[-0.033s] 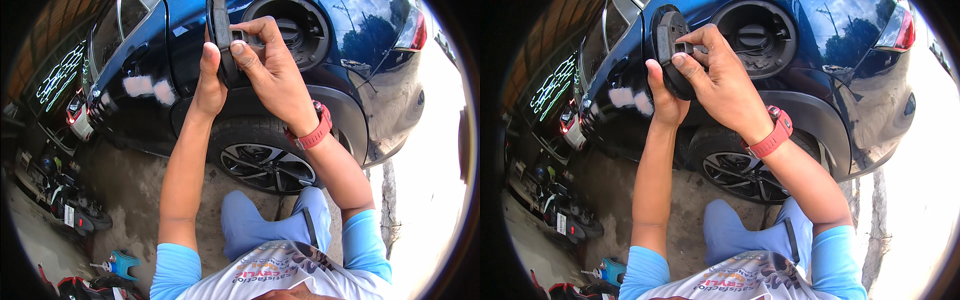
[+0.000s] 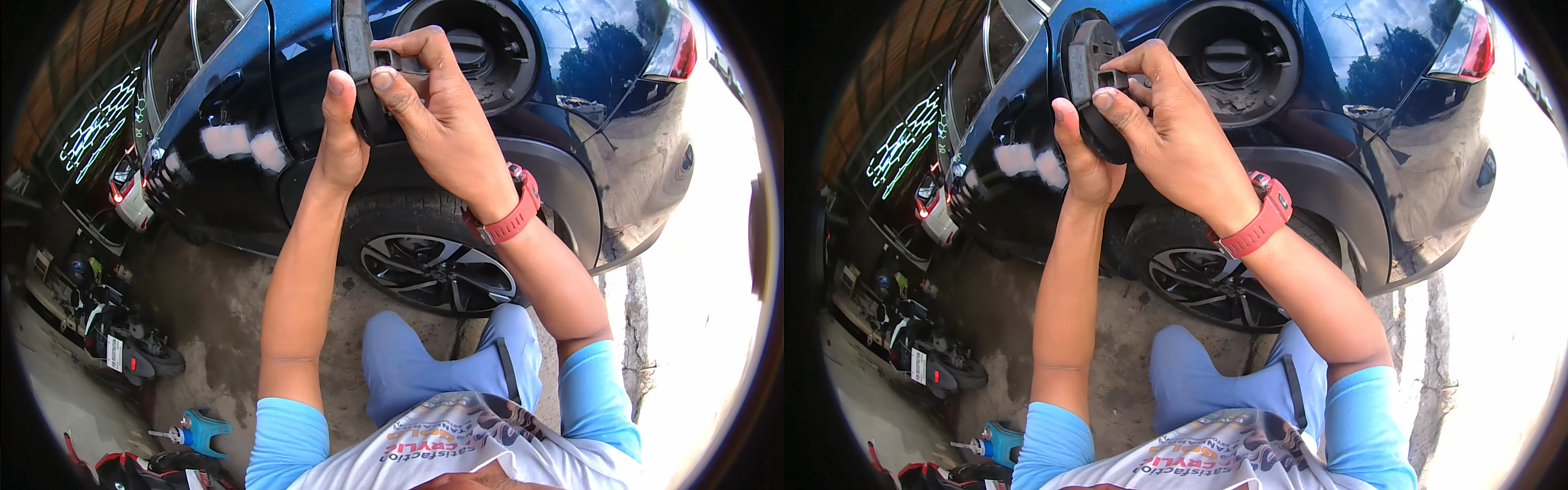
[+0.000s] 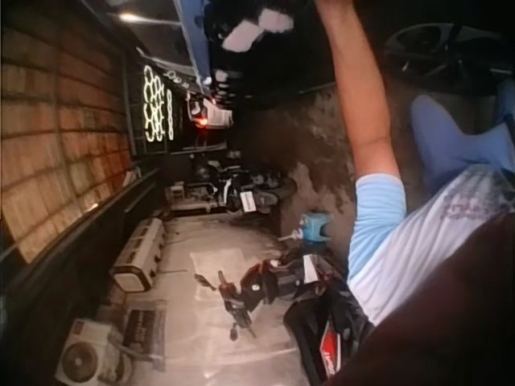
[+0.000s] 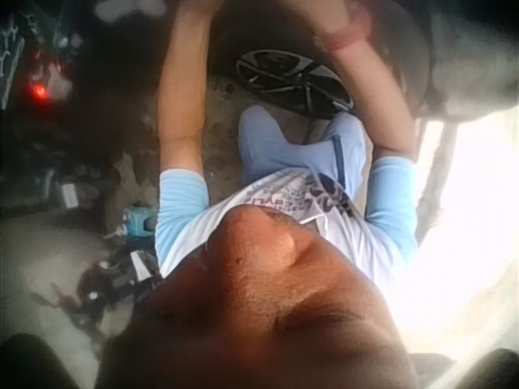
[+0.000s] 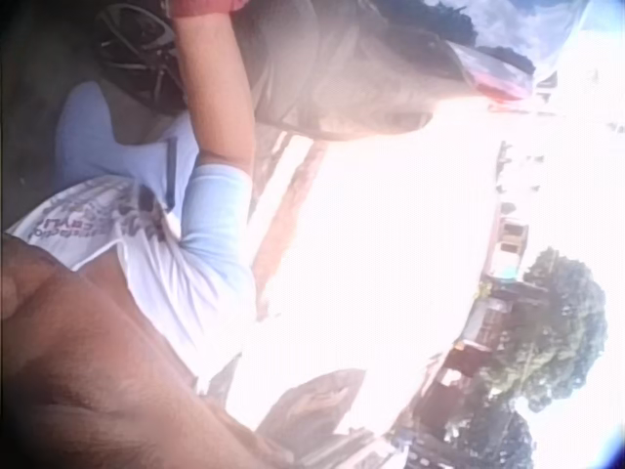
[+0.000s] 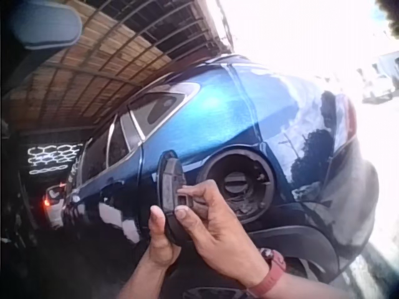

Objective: The person removes a fuel filler door from a car, inspects the internal components, and attempts to reassemble the parts. They manipulate the door and a plastic insert, trying to fit them together before placing the assembly back into the fuel filler opening.

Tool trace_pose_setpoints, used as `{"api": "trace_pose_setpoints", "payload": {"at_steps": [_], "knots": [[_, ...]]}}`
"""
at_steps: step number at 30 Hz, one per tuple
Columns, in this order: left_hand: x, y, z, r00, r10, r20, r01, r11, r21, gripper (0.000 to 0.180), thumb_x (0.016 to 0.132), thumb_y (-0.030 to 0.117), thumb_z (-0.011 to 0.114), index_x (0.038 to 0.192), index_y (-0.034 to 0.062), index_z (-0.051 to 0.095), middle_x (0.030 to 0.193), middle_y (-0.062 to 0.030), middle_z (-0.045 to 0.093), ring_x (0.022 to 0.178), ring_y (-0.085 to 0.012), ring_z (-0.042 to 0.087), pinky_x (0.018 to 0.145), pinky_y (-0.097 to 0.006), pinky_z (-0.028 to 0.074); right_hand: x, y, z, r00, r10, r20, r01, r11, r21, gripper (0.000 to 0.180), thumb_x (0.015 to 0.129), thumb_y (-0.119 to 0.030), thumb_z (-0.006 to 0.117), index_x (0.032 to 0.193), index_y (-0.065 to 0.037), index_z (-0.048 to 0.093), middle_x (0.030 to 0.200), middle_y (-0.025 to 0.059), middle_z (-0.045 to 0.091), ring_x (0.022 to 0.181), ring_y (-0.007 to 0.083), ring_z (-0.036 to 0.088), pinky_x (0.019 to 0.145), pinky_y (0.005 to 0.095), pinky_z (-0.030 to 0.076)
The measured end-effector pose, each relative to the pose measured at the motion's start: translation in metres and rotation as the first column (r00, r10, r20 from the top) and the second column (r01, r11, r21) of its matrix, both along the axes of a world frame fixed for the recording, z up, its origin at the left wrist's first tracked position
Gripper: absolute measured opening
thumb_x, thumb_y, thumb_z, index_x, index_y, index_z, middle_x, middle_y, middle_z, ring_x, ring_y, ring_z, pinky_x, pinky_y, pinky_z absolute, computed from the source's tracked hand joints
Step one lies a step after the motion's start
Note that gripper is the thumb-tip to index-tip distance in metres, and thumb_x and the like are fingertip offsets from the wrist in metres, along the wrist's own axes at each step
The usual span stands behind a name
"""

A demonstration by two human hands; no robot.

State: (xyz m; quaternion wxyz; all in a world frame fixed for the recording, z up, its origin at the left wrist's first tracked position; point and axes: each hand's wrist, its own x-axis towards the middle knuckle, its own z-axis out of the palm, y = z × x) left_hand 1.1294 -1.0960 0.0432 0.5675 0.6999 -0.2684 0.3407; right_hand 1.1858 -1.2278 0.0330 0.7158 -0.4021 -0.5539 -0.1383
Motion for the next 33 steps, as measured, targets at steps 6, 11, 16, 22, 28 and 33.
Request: {"api": "trace_pose_setpoints", "payload": {"at_steps": [6, 11, 16, 22, 28, 33], "knots": [[0.003, 0.011, -0.004, 0.998, -0.057, 0.022, 0.058, 0.996, -0.068, 0.080, 0.099, 0.075, 0.040, 0.135, 0.0047, 0.053, 0.121, -0.0051, 0.064, 0.113, -0.0162, 0.062, 0.102, -0.034, 0.050, 0.006, -0.005, 0.006, 0.987, -0.093, 0.134, 0.097, 0.995, -0.028, 0.028, 0.104, -0.022, 0.063, 0.124, -0.003, 0.055, 0.097, 0.0056, 0.062, 0.085, 0.0123, 0.061, 0.075, 0.0280, 0.050], [0.000, 0.003, -0.001, 0.996, -0.012, 0.090, 0.029, 0.981, -0.192, 0.093, 0.093, 0.082, 0.042, 0.148, 0.0073, 0.044, 0.142, -0.0073, 0.053, 0.134, -0.0192, 0.051, 0.114, -0.041, 0.042, 0.029, -0.017, 0.024, 0.963, 0.012, 0.271, 0.017, 0.994, -0.106, 0.028, 0.104, -0.021, 0.062, 0.122, 0.000, 0.065, 0.104, 0.0100, 0.070, 0.094, 0.0159, 0.066, 0.084, 0.0315, 0.055], [-0.002, -0.003, -0.002, 0.993, 0.087, 0.081, -0.065, 0.969, -0.239, 0.103, 0.086, 0.090, 0.041, 0.152, 0.0103, 0.039, 0.147, -0.0096, 0.049, 0.139, -0.0240, 0.048, 0.118, -0.046, 0.040, 0.036, -0.014, 0.026, 0.961, 0.164, 0.223, -0.137, 0.982, -0.134, 0.025, 0.099, -0.016, 0.061, 0.117, -0.002, 0.071, 0.104, 0.0173, 0.076, 0.099, 0.0300, 0.074, 0.090, 0.0383, 0.056], [-0.005, -0.001, -0.004, 0.974, 0.205, 0.100, -0.167, 0.940, -0.296, 0.108, 0.079, 0.096, 0.041, 0.156, 0.0212, 0.034, 0.155, -0.0079, 0.043, 0.146, -0.0288, 0.041, 0.121, -0.056, 0.034, 0.033, -0.017, 0.027, 0.926, 0.061, 0.372, 0.019, 0.978, -0.209, 0.030, 0.100, -0.009, 0.058, 0.129, -0.003, 0.067, 0.120, 0.0176, 0.072, 0.109, 0.0312, 0.070, 0.102, 0.0389, 0.052], [-0.006, 0.005, -0.004, 0.967, 0.236, 0.100, -0.180, 0.904, -0.389, 0.111, 0.076, 0.098, 0.042, 0.159, 0.0234, 0.033, 0.159, -0.0079, 0.040, 0.148, -0.0322, 0.037, 0.121, -0.059, 0.032, 0.045, -0.010, 0.018, 0.920, 0.128, 0.370, -0.032, 0.966, -0.256, 0.038, 0.100, -0.005, 0.055, 0.137, -0.005, 0.063, 0.130, 0.0210, 0.067, 0.121, 0.0374, 0.065, 0.107, 0.0436, 0.050], [-0.014, 0.019, -0.006, 0.967, 0.204, 0.154, -0.140, 0.926, -0.351, 0.109, 0.078, 0.098, 0.036, 0.158, 0.0247, 0.035, 0.157, -0.0127, 0.041, 0.143, -0.0349, 0.044, 0.117, -0.066, 0.033, 0.023, 0.019, -0.021, 0.970, -0.051, 0.237, 0.039, 0.998, 0.054, 0.042, 0.092, -0.006, 0.064, 0.134, -0.007, 0.065, 0.138, 0.0188, 0.063, 0.117, 0.0369, 0.066, 0.101, 0.0460, 0.053]]}}
